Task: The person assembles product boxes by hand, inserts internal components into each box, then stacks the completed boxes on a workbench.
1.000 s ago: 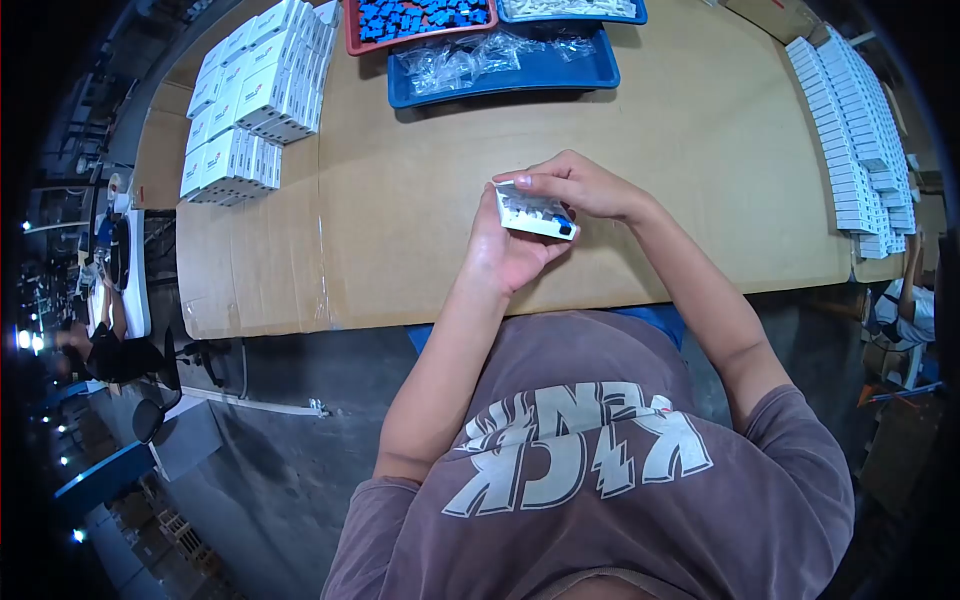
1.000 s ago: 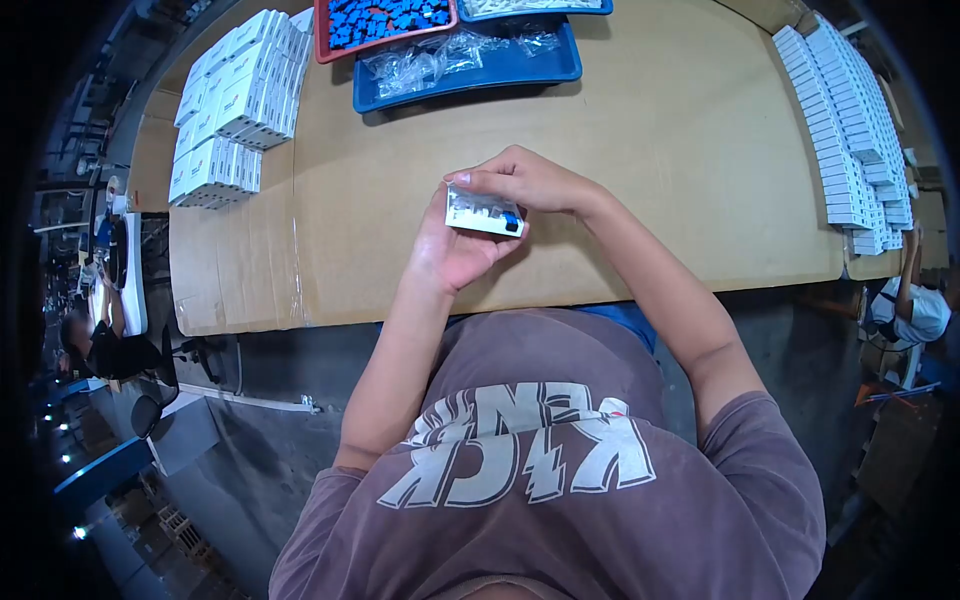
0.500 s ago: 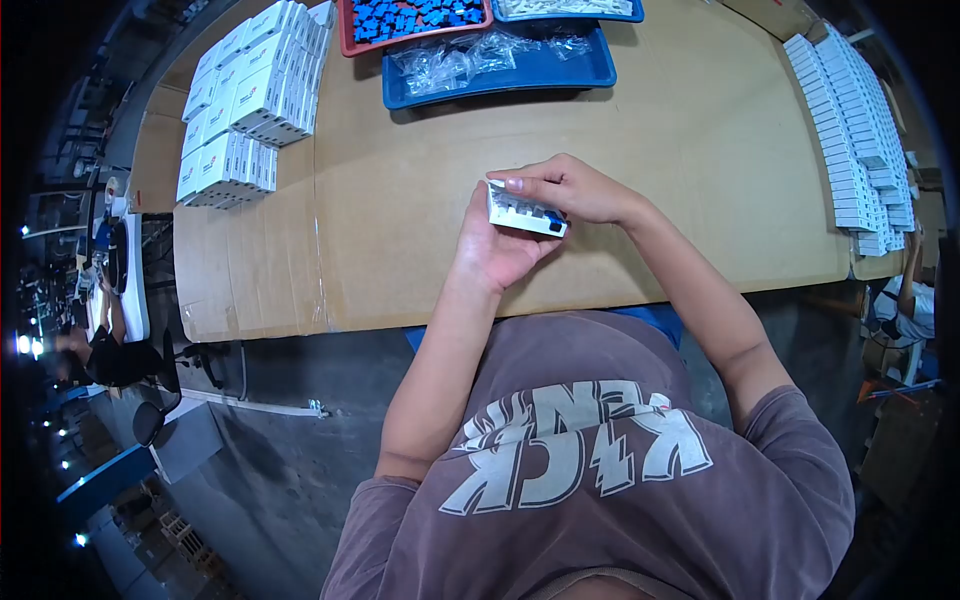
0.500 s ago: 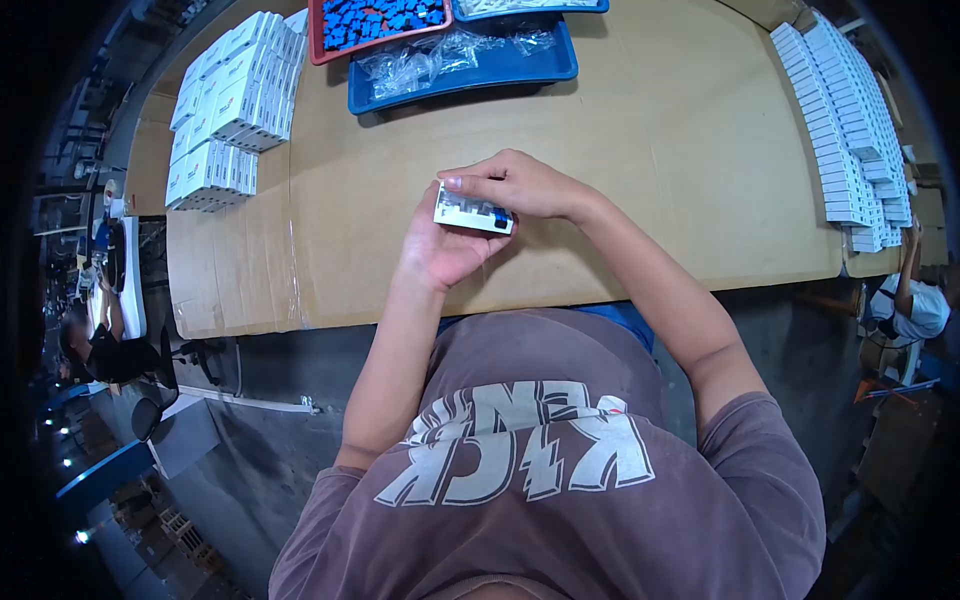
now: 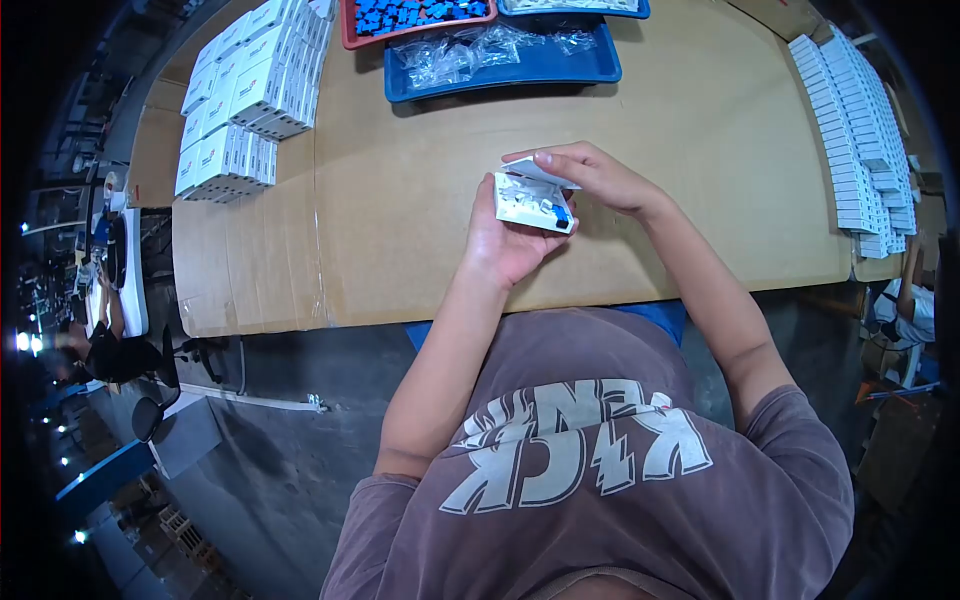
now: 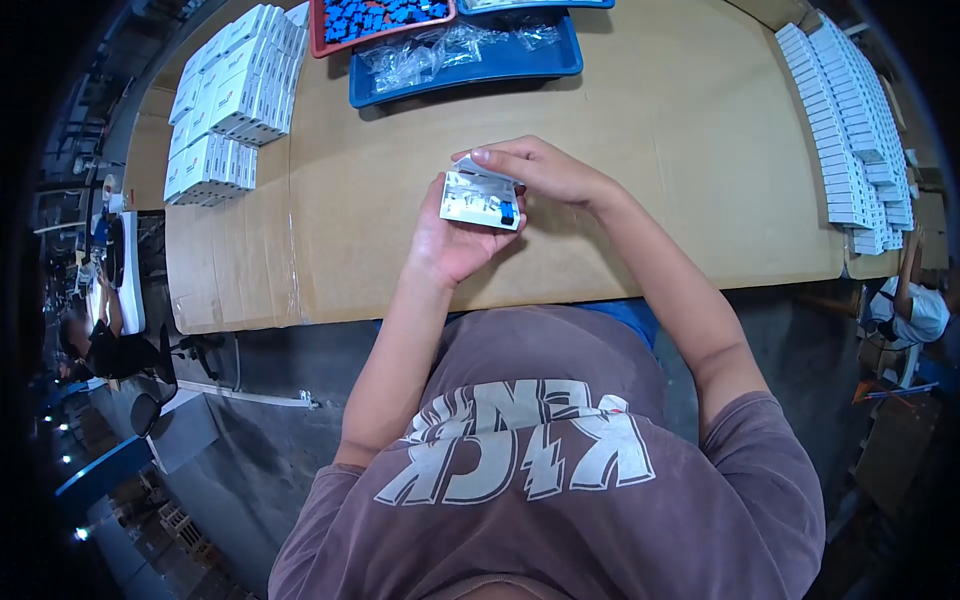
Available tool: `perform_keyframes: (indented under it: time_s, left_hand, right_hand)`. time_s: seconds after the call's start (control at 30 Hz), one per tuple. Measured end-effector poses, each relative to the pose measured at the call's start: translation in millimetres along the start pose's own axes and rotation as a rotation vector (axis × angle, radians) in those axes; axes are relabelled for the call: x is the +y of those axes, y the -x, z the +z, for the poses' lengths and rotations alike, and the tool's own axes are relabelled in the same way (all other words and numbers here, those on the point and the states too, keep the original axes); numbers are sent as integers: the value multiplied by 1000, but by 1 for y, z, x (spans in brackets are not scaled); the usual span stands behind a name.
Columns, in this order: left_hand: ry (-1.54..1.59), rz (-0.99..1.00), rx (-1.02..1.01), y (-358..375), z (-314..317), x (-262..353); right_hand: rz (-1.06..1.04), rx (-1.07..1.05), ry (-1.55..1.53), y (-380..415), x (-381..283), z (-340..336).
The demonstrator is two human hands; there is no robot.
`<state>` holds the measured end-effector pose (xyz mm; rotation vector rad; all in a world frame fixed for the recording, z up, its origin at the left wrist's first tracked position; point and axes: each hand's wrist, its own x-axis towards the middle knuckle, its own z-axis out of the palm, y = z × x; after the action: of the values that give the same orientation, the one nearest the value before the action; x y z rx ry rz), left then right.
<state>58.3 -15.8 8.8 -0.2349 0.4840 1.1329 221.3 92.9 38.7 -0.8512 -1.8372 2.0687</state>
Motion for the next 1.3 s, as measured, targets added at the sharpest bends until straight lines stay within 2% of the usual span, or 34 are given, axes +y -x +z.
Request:
perform_keyframes:
  time_s: [0.1, 0.2, 0.3, 0.6, 0.7, 0.9, 1.1, 1.3]
  left_hand:
    - [-44, 54, 115, 3, 11, -5]
    - [-76, 42, 135, 1, 9, -6]
    - [-109, 52, 166, 3, 16, -10]
    - [-126, 66, 162, -1, 9, -16]
    - [-154, 75, 128, -2, 7, -16]
    - [-149, 72, 147, -2, 11, -15]
    - [-180, 69, 179, -3, 11, -14]
    - [-195, 50, 189, -1, 13, -12]
  right_hand:
    - [0, 8, 73, 1, -4, 8]
    - [-77, 43, 30, -5, 14, 12]
    - [-34, 10, -31, -6, 19, 12]
    - [-52, -4, 65, -4, 23, 7]
    - [-114, -31, -22, -3, 27, 2]
    - [-64, -24, -34, 4, 25, 3]
    - [-182, 9, 62, -3, 35, 6]
    - [-135, 5, 74, -3, 33, 6]
